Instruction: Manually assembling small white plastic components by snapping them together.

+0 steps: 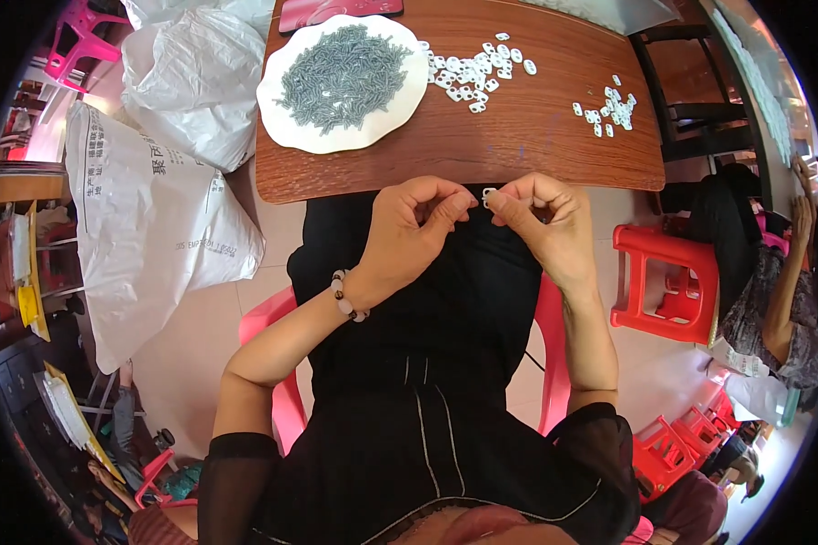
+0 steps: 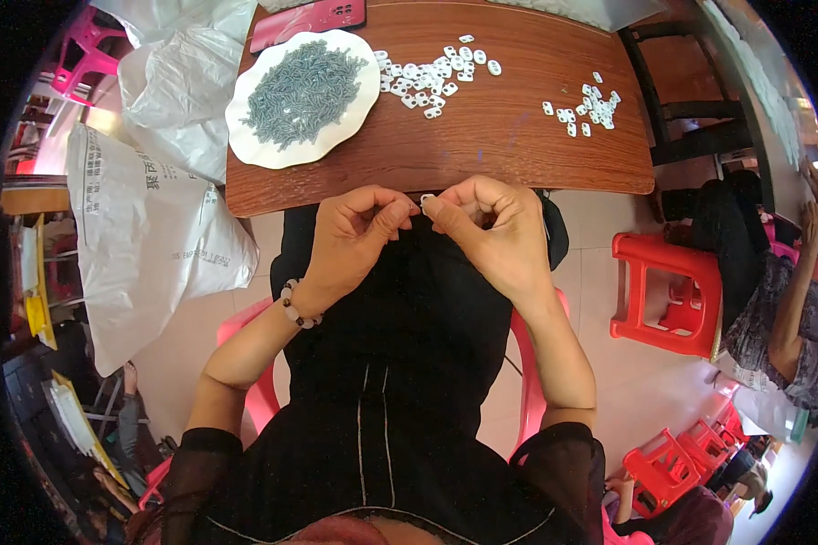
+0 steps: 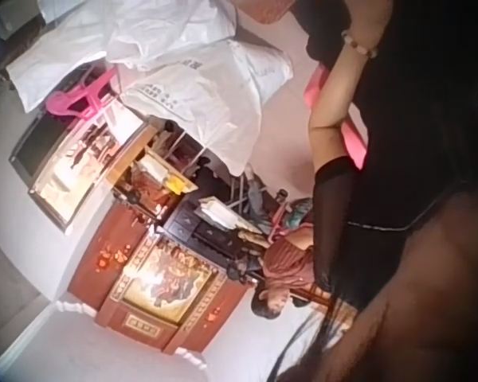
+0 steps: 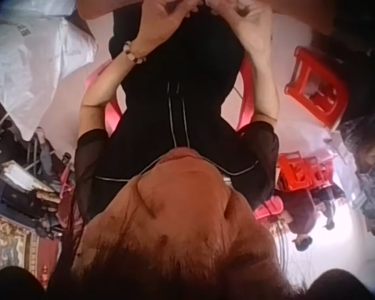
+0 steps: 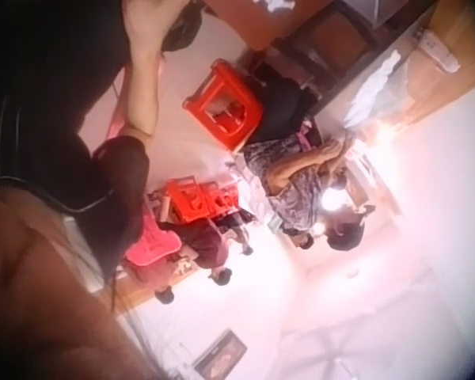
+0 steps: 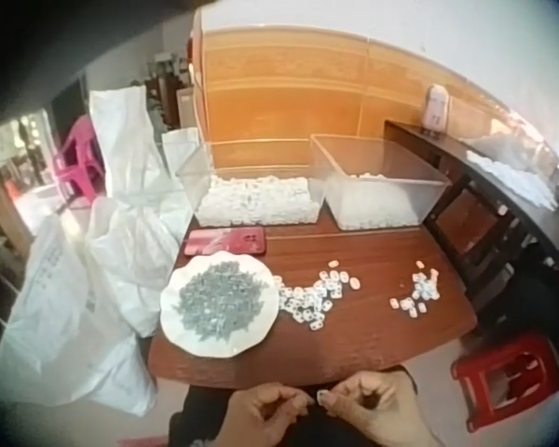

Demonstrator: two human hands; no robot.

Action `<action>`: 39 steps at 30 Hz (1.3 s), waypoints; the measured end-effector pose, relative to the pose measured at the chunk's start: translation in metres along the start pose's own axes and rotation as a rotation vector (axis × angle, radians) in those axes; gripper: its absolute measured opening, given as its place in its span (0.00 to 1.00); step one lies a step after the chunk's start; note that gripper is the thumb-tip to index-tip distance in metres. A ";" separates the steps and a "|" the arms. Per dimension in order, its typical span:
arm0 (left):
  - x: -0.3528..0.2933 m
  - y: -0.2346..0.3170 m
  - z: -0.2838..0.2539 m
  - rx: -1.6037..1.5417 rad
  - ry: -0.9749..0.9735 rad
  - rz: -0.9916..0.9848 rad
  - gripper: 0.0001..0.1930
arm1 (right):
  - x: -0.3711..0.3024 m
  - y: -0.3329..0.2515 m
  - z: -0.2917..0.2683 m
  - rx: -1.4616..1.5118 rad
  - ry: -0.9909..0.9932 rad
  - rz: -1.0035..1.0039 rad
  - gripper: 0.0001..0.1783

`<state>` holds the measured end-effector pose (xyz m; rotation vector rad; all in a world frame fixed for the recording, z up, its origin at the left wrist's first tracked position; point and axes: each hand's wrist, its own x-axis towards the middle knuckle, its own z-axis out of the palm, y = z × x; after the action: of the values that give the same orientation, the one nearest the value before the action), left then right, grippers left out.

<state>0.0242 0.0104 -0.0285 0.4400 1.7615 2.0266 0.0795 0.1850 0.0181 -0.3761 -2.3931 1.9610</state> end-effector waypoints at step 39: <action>0.003 0.005 -0.003 -0.036 -0.021 -0.113 0.12 | 0.002 0.017 0.003 0.178 -0.043 0.058 0.05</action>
<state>0.0190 0.0087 -0.0239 0.3419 1.6960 1.9648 0.0800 0.1854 0.0005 -0.4045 -2.2312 2.2074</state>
